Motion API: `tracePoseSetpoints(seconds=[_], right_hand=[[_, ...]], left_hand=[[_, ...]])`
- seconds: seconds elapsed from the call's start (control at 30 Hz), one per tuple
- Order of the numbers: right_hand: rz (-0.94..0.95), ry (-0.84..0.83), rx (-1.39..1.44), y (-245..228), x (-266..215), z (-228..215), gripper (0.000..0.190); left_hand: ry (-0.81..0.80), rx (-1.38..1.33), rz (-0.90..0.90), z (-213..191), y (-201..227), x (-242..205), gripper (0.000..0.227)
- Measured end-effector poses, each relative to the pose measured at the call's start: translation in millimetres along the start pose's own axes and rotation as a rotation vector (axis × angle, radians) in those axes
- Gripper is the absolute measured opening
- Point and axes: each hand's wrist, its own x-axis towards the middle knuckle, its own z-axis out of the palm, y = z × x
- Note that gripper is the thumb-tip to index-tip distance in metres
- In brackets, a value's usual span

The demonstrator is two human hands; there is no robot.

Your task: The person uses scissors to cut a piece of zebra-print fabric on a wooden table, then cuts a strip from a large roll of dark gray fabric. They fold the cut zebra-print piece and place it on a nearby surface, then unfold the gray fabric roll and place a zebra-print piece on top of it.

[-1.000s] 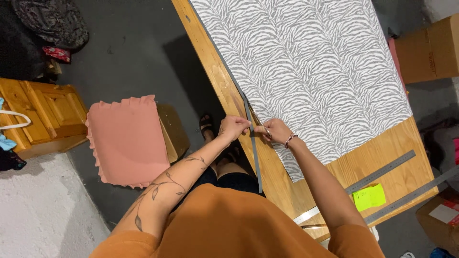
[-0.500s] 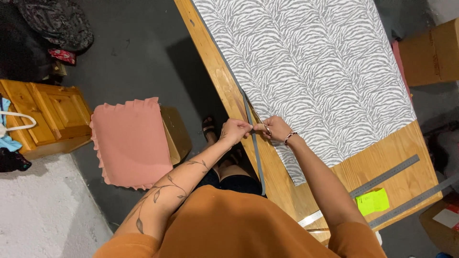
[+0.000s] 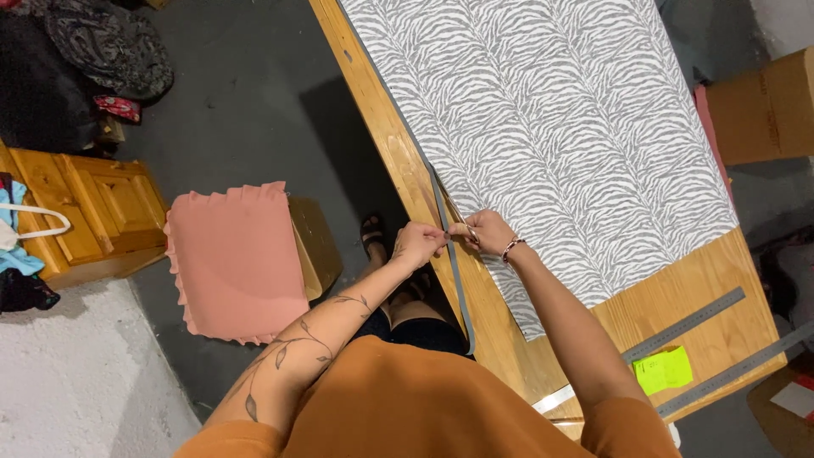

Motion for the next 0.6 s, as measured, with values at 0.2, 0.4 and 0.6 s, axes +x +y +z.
tracePoseSetpoints(seconds=[0.2, 0.4, 0.6], right_hand=[[-0.028, 0.022, -0.025, -13.4, 10.1, -4.2, 0.061], [-0.011, 0.032, 0.006, -16.7, 11.3, -2.7, 0.061], [-0.006, 0.045, 0.062, -33.6, 13.8, -4.1, 0.060]], left_hand=[[0.000, 0.005, 0.016, 0.4, -3.2, 4.8, 0.032], [-0.021, -0.002, 0.014, -2.5, -0.9, 0.0, 0.024], [-0.048, -0.003, 0.007, -6.1, -1.5, -0.5, 0.023]])
